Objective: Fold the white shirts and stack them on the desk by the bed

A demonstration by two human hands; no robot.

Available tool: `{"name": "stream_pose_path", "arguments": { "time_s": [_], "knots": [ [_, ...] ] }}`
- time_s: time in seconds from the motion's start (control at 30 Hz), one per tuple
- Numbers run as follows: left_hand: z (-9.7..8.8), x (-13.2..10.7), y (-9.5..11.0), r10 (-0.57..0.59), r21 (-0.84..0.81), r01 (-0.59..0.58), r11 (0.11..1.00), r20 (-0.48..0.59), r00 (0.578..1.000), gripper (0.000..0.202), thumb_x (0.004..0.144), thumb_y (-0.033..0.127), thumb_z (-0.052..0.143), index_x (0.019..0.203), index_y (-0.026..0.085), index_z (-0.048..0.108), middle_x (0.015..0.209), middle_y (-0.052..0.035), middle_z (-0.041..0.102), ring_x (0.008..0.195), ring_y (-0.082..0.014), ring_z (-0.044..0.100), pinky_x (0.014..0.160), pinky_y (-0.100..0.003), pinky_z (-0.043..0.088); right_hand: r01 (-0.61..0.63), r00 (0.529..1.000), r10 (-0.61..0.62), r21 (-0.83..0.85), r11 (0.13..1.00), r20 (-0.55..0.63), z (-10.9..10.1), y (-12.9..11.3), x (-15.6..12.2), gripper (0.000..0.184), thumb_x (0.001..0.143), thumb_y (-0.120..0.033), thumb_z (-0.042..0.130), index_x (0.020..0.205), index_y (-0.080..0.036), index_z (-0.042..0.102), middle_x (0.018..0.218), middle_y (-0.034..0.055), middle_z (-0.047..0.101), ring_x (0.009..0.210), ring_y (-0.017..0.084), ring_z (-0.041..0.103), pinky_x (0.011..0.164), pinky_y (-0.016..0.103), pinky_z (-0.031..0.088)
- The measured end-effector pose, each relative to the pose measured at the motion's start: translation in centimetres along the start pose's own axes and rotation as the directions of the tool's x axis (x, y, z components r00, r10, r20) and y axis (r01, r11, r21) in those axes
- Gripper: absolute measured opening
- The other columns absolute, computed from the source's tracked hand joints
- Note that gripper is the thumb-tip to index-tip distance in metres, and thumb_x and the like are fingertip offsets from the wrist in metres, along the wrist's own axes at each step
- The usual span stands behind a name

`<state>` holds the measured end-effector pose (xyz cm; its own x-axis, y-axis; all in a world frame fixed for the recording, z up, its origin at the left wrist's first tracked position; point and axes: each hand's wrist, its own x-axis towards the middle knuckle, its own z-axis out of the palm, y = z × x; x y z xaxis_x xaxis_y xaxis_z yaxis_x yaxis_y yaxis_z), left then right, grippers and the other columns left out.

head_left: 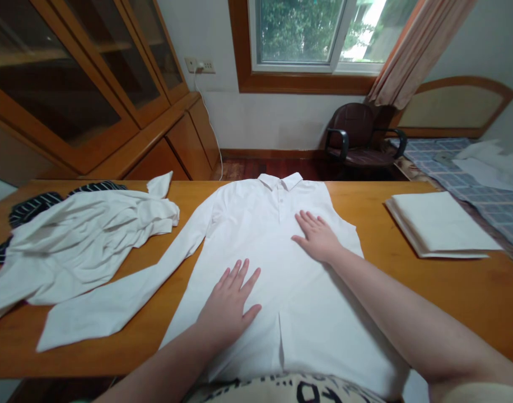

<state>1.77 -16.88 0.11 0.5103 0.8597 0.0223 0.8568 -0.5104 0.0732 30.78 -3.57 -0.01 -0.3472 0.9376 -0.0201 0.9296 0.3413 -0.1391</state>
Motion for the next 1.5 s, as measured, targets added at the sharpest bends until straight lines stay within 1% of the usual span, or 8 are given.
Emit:
{"name": "stream_pose_path", "arguments": {
  "time_s": [0.17, 0.4, 0.5, 0.67, 0.8, 0.93, 1.27, 1.5],
  "knots": [
    [0.0, 0.0, 0.0, -0.007, -0.011, 0.007, 1.000, 0.022, 1.000, 0.068, 0.087, 0.046, 0.049, 0.149, 0.026, 0.027, 0.154, -0.0117, 0.026, 0.141, -0.0291, 0.024, 0.111, -0.046, 0.029, -0.215, 0.977, 0.212, -0.091, 0.972, -0.034, -0.7, 6.8, 1.5, 0.072, 0.093, -0.058, 0.025, 0.149, -0.013, 0.026, 0.155, 0.0099, 0.023, 0.142, 0.025, 0.021, 0.113, 0.042, 0.023],
    [-0.9, 0.2, -1.4, -0.005, -0.088, 0.012, 0.996, 0.084, 0.996, 0.060, 0.091, 0.044, 0.042, 0.147, 0.022, 0.032, 0.154, -0.0109, 0.025, 0.141, -0.0268, 0.025, 0.111, -0.045, 0.030, -0.216, 0.976, 0.211, -0.113, 0.970, -0.052, -0.3, 6.5, 1.3, 0.073, 0.092, -0.060, 0.023, 0.149, -0.014, 0.027, 0.155, 0.0086, 0.023, 0.142, 0.024, 0.022, 0.113, 0.042, 0.023],
    [-2.3, -0.1, -4.1, -0.184, -0.015, 0.185, 0.983, 0.020, 0.983, 0.056, 0.090, 0.042, 0.041, 0.141, 0.019, 0.042, 0.151, -0.0114, 0.034, 0.141, -0.0295, 0.025, 0.111, -0.049, 0.028, -0.215, 0.976, 0.209, -0.112, 0.970, -0.059, -0.2, 6.6, 1.3, 0.073, 0.092, -0.060, 0.023, 0.149, -0.015, 0.027, 0.155, 0.0087, 0.024, 0.142, 0.024, 0.023, 0.113, 0.042, 0.023],
    [-4.8, -1.7, -9.7, -0.599, 0.225, 0.595, 0.772, -0.058, 0.799, 0.055, 0.088, 0.039, 0.036, 0.131, 0.006, 0.048, 0.135, -0.0224, 0.050, 0.125, -0.0362, 0.047, 0.100, -0.048, 0.038, -0.215, 0.976, 0.208, -0.109, 0.971, -0.067, -0.1, 6.8, 1.4, 0.073, 0.092, -0.060, 0.023, 0.149, -0.016, 0.027, 0.155, 0.0087, 0.024, 0.142, 0.024, 0.023, 0.113, 0.043, 0.023],
    [-6.1, -2.1, -11.7, -0.746, 0.189, 0.723, 0.665, 0.126, 0.654, 0.046, 0.090, 0.036, 0.028, 0.105, 0.009, 0.061, 0.098, -0.0215, 0.065, 0.090, -0.0354, 0.063, 0.075, -0.045, 0.048, -0.213, 0.976, 0.206, -0.114, 0.970, -0.070, -0.1, 6.7, 1.3, 0.073, 0.092, -0.060, 0.023, 0.149, -0.014, 0.027, 0.154, 0.0088, 0.025, 0.141, 0.024, 0.024, 0.113, 0.042, 0.023],
    [-7.9, -0.8, -11.1, -0.766, 0.089, 0.764, 0.639, 0.170, 0.620, 0.046, 0.091, 0.039, 0.025, 0.096, 0.012, 0.062, 0.088, -0.0171, 0.068, 0.087, -0.0324, 0.065, 0.074, -0.041, 0.048, -0.216, 0.975, 0.210, -0.109, 0.970, -0.070, -0.3, 6.5, 1.3, 0.073, 0.092, -0.060, 0.024, 0.149, -0.015, 0.027, 0.155, 0.0088, 0.024, 0.141, 0.024, 0.023, 0.113, 0.042, 0.023],
    [-10.1, 4.4, -6.7, -0.609, -0.757, 0.495, 0.427, 0.164, 0.776, 0.053, 0.081, 0.053, 0.049, 0.120, 0.019, 0.060, 0.100, -0.0045, 0.072, 0.092, -0.0249, 0.065, 0.077, -0.031, 0.052, -0.220, 0.974, 0.213, -0.096, 0.971, -0.079, -0.1, 6.7, 1.3, 0.072, 0.091, -0.060, 0.025, 0.149, -0.017, 0.028, 0.154, 0.0080, 0.026, 0.141, 0.024, 0.024, 0.112, 0.042, 0.024],
    [-9.4, 8.3, -2.7, -0.043, -0.759, 0.173, 0.627, 0.188, 0.981, 0.040, 0.084, 0.042, 0.051, 0.117, 0.023, 0.064, 0.117, -0.0047, 0.067, 0.103, -0.0210, 0.062, 0.090, -0.031, 0.048, -0.223, 0.974, 0.217, -0.105, 0.969, -0.066, -0.4, 6.4, 1.3, 0.073, 0.091, -0.060, 0.025, 0.149, -0.015, 0.028, 0.154, 0.0078, 0.025, 0.142, 0.024, 0.023, 0.113, 0.042, 0.023]
  ]
}}
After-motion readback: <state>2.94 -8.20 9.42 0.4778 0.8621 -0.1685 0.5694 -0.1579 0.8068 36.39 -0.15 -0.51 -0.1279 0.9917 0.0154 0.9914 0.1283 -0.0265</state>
